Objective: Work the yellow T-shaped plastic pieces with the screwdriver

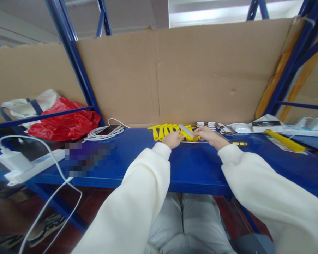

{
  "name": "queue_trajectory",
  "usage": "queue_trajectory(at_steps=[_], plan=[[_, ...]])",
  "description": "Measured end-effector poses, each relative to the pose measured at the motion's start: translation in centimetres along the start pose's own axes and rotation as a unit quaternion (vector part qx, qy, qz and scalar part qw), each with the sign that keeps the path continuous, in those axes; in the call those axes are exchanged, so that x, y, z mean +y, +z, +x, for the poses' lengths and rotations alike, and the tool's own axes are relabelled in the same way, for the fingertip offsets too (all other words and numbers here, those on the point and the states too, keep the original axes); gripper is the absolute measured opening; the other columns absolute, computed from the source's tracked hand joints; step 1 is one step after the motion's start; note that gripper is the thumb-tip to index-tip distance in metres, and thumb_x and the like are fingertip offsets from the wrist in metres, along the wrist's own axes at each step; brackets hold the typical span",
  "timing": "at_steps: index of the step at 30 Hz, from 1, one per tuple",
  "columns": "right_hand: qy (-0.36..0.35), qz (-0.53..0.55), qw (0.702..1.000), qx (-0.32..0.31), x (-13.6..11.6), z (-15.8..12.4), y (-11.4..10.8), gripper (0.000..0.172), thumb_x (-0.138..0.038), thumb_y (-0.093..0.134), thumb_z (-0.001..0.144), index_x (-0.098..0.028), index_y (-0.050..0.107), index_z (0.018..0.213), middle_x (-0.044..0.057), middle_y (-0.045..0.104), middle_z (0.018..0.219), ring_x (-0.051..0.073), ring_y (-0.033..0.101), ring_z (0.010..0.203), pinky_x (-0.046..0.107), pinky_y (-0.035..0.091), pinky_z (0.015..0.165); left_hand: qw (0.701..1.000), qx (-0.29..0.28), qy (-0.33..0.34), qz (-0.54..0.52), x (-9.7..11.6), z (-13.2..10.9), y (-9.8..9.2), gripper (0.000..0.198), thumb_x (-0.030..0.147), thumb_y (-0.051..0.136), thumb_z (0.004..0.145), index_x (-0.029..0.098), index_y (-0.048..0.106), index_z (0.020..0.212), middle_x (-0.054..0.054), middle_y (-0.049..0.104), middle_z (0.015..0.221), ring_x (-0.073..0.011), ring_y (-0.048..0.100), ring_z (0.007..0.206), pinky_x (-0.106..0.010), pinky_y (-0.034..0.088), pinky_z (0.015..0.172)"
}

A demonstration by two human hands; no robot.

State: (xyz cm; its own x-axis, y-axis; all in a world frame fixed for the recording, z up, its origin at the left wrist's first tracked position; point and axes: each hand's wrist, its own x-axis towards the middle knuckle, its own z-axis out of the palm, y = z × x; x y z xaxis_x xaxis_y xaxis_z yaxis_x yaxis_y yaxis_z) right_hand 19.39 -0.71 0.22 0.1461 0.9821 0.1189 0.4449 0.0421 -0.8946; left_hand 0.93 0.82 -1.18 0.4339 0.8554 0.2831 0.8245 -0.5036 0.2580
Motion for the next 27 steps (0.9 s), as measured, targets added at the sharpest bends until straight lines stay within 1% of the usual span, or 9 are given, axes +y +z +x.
queue_trajectory(at_steps=[2, 5, 12, 18, 22, 25, 27], plan=[[-0.002, -0.007, 1.0, -0.018, 0.4, -0.1, -0.2, 0.016, -0.02, 0.079, 0.074, -0.016, 0.067, 0.064, 0.001, 0.064, 0.064, 0.011, 0.052, 0.063, 0.02, 0.039, 0.053, 1.0, -0.002, 0.001, 0.003, 0.0, 0.0, 0.0, 0.037, 0.032, 0.046, 0.105, 0.017, 0.062, 0.135, -0.014, 0.069, 0.141, -0.0262, 0.064, 0.13, -0.039, 0.049, 0.109], [-0.005, -0.015, 0.999, -0.039, 0.7, 0.0, -0.5, 0.014, -0.018, 0.076, 0.076, -0.017, 0.068, 0.064, 0.003, 0.066, 0.066, 0.012, 0.054, 0.064, 0.02, 0.04, 0.052, 1.0, 0.002, -0.001, 0.006, 0.0, 0.0, 0.1, 0.037, 0.033, 0.046, 0.105, 0.016, 0.063, 0.134, -0.015, 0.07, 0.139, -0.0274, 0.066, 0.128, -0.04, 0.051, 0.107], [-0.005, -0.025, 0.998, -0.066, 1.3, 0.5, -0.8, 0.013, -0.022, 0.078, 0.071, -0.021, 0.067, 0.064, 0.005, 0.068, 0.067, 0.016, 0.056, 0.063, 0.022, 0.042, 0.051, 1.0, 0.01, 0.003, 0.0, 0.0, -0.1, 0.0, 0.035, 0.032, 0.049, 0.104, 0.017, 0.064, 0.131, -0.014, 0.072, 0.135, -0.0268, 0.068, 0.124, -0.04, 0.052, 0.105], [0.008, 0.005, 0.997, -0.073, 0.9, -0.1, -0.6, 0.015, -0.015, 0.073, 0.074, -0.02, 0.066, 0.061, 0.004, 0.066, 0.067, 0.015, 0.056, 0.064, 0.023, 0.043, 0.055, 1.0, 0.007, 0.009, -0.003, 0.1, -0.1, -0.1, 0.035, 0.032, 0.05, 0.104, 0.018, 0.063, 0.133, -0.014, 0.071, 0.137, -0.026, 0.066, 0.127, -0.038, 0.051, 0.107], [0.005, 0.001, 0.997, -0.075, 0.6, -0.4, -0.5, 0.019, -0.011, 0.071, 0.076, -0.019, 0.066, 0.06, 0.003, 0.063, 0.062, 0.013, 0.053, 0.06, 0.022, 0.041, 0.054, 1.0, 0.003, 0.016, 0.004, 0.1, -0.2, -0.1, 0.037, 0.033, 0.05, 0.104, 0.015, 0.063, 0.133, -0.015, 0.069, 0.14, -0.0269, 0.065, 0.13, -0.038, 0.05, 0.108], [0.012, -0.004, 0.997, -0.074, 0.6, -0.3, -0.5, 0.018, -0.011, 0.073, 0.076, -0.018, 0.066, 0.061, 0.002, 0.061, 0.059, 0.012, 0.051, 0.057, 0.021, 0.04, 0.052, 1.0, 0.008, 0.014, 0.008, 0.2, -0.3, -0.1, 0.039, 0.033, 0.051, 0.104, 0.016, 0.06, 0.138, -0.014, 0.068, 0.141, -0.027, 0.065, 0.13, -0.038, 0.05, 0.109], [0.02, -0.001, 0.997, -0.072, 0.6, -0.3, -0.4, 0.017, -0.012, 0.076, 0.074, -0.017, 0.065, 0.062, 0.001, 0.061, 0.058, 0.012, 0.051, 0.056, 0.021, 0.039, 0.05, 1.0, 0.013, 0.011, 0.011, 0.3, -0.5, -0.1, 0.044, 0.033, 0.051, 0.104, 0.017, 0.056, 0.144, -0.014, 0.069, 0.141, -0.0269, 0.065, 0.129, -0.039, 0.049, 0.109]])
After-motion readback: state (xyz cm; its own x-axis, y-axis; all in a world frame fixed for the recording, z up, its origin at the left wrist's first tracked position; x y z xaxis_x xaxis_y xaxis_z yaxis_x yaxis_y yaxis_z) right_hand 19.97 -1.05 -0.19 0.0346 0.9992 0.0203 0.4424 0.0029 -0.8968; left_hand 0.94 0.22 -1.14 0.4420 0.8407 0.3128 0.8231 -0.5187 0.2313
